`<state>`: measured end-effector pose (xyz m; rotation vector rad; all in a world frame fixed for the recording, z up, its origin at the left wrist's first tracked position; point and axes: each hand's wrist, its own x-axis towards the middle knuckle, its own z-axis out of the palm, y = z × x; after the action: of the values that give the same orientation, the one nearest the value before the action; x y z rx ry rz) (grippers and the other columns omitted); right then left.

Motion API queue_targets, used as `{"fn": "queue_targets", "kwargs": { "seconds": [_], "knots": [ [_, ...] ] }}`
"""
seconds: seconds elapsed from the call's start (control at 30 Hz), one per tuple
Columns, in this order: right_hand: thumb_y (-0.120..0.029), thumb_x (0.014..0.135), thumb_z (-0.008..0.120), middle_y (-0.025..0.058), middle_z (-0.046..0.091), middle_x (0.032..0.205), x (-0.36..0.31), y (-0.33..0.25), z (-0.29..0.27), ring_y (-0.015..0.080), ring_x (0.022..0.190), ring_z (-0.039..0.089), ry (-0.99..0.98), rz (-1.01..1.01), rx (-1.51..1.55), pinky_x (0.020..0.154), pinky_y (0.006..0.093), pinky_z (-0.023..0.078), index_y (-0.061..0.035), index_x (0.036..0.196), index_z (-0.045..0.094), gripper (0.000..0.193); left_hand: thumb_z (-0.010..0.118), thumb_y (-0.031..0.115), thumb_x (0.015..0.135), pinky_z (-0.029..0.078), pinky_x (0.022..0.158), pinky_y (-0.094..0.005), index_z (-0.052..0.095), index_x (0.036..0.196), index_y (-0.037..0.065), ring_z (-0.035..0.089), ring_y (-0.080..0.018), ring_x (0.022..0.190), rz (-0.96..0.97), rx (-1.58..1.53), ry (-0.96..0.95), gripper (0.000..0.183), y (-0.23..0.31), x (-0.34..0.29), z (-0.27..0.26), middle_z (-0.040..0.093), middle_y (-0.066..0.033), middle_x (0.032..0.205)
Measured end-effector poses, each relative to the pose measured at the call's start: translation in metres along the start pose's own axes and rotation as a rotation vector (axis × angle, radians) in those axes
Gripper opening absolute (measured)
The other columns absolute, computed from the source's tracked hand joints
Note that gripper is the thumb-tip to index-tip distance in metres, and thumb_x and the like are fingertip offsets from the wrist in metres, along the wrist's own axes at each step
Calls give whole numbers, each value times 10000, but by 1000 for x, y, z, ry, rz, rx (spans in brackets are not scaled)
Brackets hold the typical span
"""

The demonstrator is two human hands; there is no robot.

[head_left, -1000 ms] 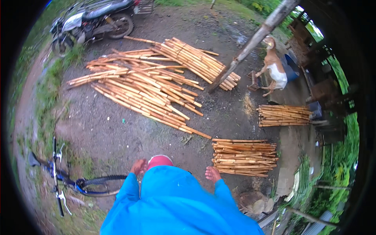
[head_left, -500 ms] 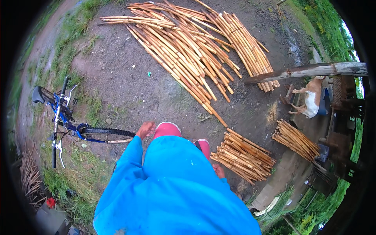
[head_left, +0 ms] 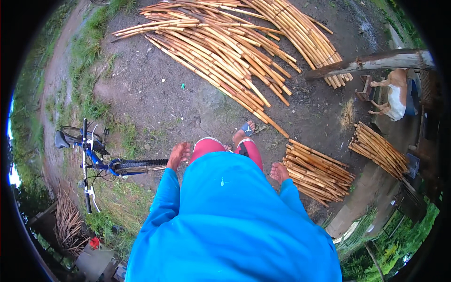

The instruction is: The person picks up several bamboo poles from a scattered pile on the ground and stacks them onto a organized pile.

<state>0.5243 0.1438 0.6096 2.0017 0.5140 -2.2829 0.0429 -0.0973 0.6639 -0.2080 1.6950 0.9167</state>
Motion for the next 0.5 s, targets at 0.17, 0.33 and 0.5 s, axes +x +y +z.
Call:
{"fn": "queue_targets", "kwargs": {
  "seconds": [0.17, 0.33, 0.5],
  "knots": [
    [-525, 773, 722, 25, 605, 946, 46, -97, -15, 178, 862, 608, -43, -145, -60, 767, 374, 501, -135, 1092, 614, 516, 515, 453, 910, 477, 696, -324, 638, 1098, 111, 609, -148, 785, 88, 16, 28, 409, 30, -21, 22, 647, -3, 911],
    [-549, 782, 708, 16, 594, 955, 62, -172, -1, 164, 860, 600, -37, -247, -109, 763, 371, 497, -131, 1130, 605, 554, 495, 451, 927, 488, 710, -330, 638, 1127, 101, 635, -173, 833, 87, -12, 105, 427, 42, -35, 26, 660, -19, 934],
    [-537, 777, 715, 8, 575, 946, 51, -196, 30, 164, 852, 594, -36, -282, -151, 729, 358, 499, -135, 1139, 599, 553, 517, 464, 915, 472, 671, -329, 633, 1119, 93, 614, -155, 801, 30, -86, 86, 438, 4, -29, 0, 651, -23, 893]
  ]
}}
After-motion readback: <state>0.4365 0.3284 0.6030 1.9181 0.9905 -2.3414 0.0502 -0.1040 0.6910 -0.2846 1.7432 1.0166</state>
